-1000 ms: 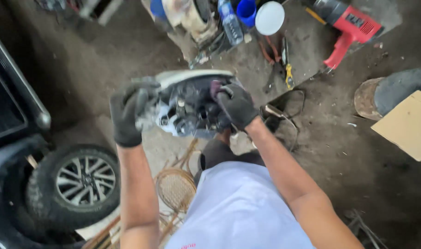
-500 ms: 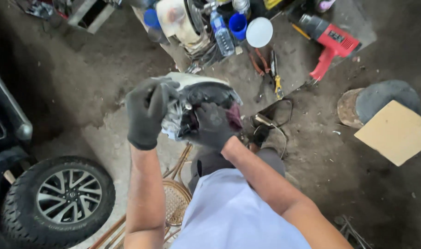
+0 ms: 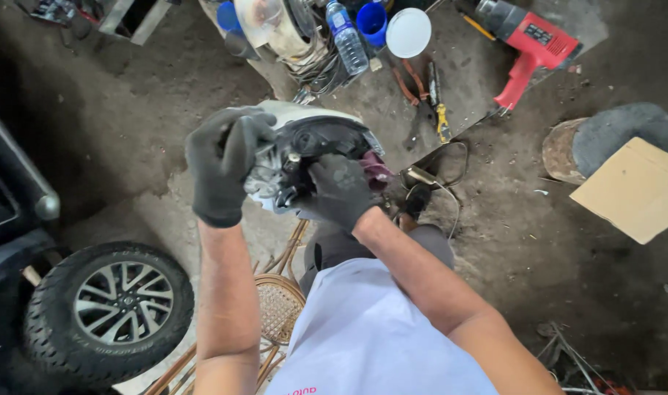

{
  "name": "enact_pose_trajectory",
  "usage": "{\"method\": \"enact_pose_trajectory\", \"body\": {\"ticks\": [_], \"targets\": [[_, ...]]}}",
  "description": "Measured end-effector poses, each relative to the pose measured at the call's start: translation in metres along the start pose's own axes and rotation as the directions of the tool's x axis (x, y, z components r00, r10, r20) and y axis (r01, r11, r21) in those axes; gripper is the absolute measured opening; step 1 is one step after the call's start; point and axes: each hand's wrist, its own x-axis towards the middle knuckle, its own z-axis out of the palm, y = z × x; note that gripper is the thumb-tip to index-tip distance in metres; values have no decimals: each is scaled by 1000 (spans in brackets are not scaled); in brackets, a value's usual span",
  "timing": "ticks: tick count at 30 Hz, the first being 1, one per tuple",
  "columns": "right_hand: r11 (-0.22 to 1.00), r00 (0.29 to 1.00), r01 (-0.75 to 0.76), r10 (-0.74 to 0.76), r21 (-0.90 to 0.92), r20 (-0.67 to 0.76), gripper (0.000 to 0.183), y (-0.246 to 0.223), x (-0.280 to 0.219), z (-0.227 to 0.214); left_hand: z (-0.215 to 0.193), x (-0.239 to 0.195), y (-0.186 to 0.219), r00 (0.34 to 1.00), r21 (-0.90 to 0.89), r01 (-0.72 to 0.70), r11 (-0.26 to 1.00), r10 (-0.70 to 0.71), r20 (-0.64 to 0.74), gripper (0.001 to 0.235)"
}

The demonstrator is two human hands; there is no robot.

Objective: The person holds a car headlight assembly and wipes its surfaces with a purple cloth. They rotate the headlight to clean the front lens, the black plastic housing, and the internal components, repeatedly turning the object to access different sides.

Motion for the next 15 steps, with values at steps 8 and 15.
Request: {"method": "enact_pose_trajectory", "body": {"ticks": [8, 15], "targets": [[946, 946, 303, -282, 117, -162, 29, 18, -18, 5, -2, 2, 8, 998, -41, 54, 998, -53, 24, 27], [951, 943, 304, -290, 63, -164, 49, 6, 2, -5, 1, 12, 14, 994, -52, 108, 993, -106, 37, 32]]}}
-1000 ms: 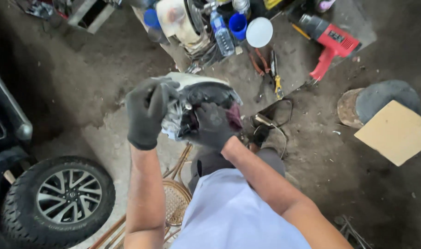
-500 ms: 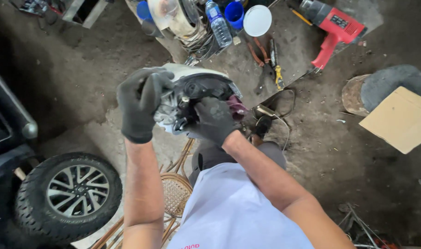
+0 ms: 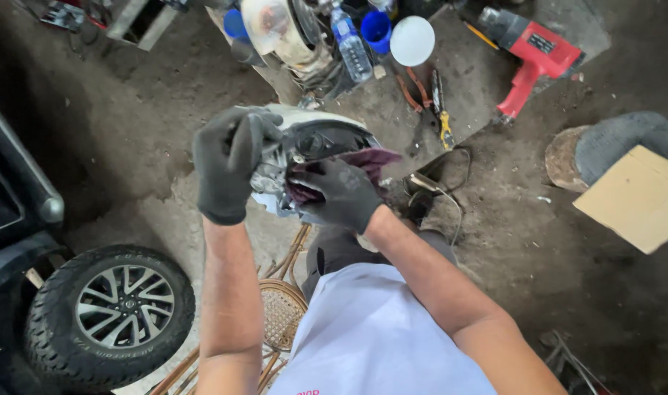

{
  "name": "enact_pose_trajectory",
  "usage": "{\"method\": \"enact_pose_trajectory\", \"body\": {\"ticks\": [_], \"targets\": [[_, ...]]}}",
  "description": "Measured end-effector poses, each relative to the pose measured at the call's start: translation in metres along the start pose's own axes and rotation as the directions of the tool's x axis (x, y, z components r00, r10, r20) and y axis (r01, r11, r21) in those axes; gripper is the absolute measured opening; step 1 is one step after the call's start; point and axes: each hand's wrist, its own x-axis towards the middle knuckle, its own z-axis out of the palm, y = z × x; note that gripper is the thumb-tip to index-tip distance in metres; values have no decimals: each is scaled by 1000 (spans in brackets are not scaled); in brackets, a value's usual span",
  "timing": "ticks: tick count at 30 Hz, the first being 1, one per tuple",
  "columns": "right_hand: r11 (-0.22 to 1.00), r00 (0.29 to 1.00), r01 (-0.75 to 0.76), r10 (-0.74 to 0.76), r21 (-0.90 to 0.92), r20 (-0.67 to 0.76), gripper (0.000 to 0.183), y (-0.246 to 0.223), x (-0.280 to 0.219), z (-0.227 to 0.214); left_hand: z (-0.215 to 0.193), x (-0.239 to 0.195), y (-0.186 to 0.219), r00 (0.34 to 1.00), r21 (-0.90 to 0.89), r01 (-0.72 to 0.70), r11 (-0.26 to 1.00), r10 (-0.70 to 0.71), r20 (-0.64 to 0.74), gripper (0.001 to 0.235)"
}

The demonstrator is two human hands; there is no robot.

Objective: The person holds a car headlight assembly and wipes its surfaces with a purple cloth. They rotate the headlight to clean the front lens, the black plastic housing, and the internal components, repeatedly turning the object to access different sides.

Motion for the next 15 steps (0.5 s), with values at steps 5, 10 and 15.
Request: {"method": "enact_pose_trajectory", "body": {"ticks": [5, 10, 15], "targets": [[1000, 1000, 9, -9, 7, 21, 48, 7, -5, 13, -1, -5, -9, 1000, -43, -18, 999, 19, 18, 28], [992, 996, -77, 73, 95, 48, 49, 20, -20, 20, -4, -6, -10, 991, 72, -131, 989, 130, 31, 25], [981, 995, 12, 8, -194, 103, 18, 75, -53, -2, -5, -6, -4, 999, 6, -6, 1000, 6, 34, 24]]}}
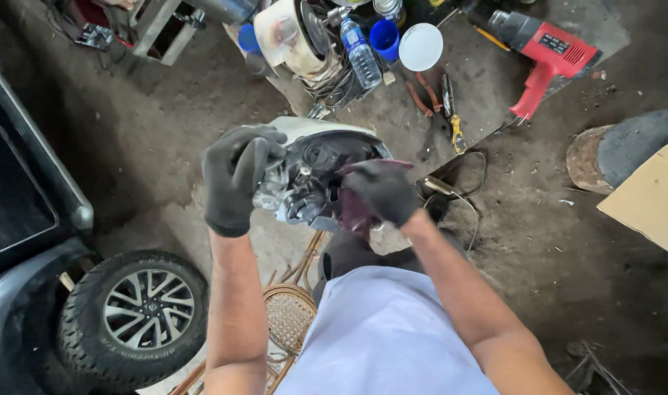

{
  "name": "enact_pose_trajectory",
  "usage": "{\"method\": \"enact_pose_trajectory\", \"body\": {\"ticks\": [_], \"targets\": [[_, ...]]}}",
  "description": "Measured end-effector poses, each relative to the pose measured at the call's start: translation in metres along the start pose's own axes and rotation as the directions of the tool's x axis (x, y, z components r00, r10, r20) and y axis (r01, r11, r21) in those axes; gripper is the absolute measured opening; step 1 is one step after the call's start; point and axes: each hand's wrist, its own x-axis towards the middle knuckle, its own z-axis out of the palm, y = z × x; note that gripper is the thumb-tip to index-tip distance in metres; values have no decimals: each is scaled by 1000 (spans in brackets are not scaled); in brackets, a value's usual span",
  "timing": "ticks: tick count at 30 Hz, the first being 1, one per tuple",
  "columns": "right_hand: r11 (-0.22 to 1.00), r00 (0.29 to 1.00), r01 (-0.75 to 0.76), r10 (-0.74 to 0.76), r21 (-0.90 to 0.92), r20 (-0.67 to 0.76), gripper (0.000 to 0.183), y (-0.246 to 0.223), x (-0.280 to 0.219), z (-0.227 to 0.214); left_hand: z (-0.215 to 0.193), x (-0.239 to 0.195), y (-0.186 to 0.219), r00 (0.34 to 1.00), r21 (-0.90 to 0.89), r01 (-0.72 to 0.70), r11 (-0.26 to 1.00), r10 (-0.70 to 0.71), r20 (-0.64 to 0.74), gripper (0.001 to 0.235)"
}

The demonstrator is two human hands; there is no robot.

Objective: The person holds a car headlight assembly and wipes its surfaces with a purple cloth. They rotate the headlight to clean the front lens, the black plastic housing, and the internal components, repeatedly turning the object to access different sides.

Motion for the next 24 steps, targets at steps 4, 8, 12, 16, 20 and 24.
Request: {"method": "enact_pose_trajectory", "body": {"ticks": [4, 8, 12, 16, 20, 24], "targets": [[894, 940, -279, 330, 351, -92, 16, -15, 0, -12, 0, 0, -5, 998, -49, -62, 997, 62, -3, 24], [896, 976, -174, 213, 410, -53, 39, -54, 21, 7, 7, 4, 4, 999, 26, -45, 999, 45, 1, 24], [938, 970, -243, 231, 247, 77, 68, -76, 33, -1, 10, 3, 17, 994, 136, -101, 986, 104, -18, 25], [960, 984, -145, 166, 241, -67, 67, -60, 15, 36, 8, 4, 5, 978, 137, -199, 970, 205, -32, 26], [949, 960, -278, 271, 149, 66, 38, -45, -4, 58, 8, -3, 9, 995, -22, -16, 1000, 14, -95, 25], [926, 979, -195, 206, 323, 2, 23, -50, 22, -16, 11, -7, 12, 997, 64, 7, 998, -2, -79, 26]]}}
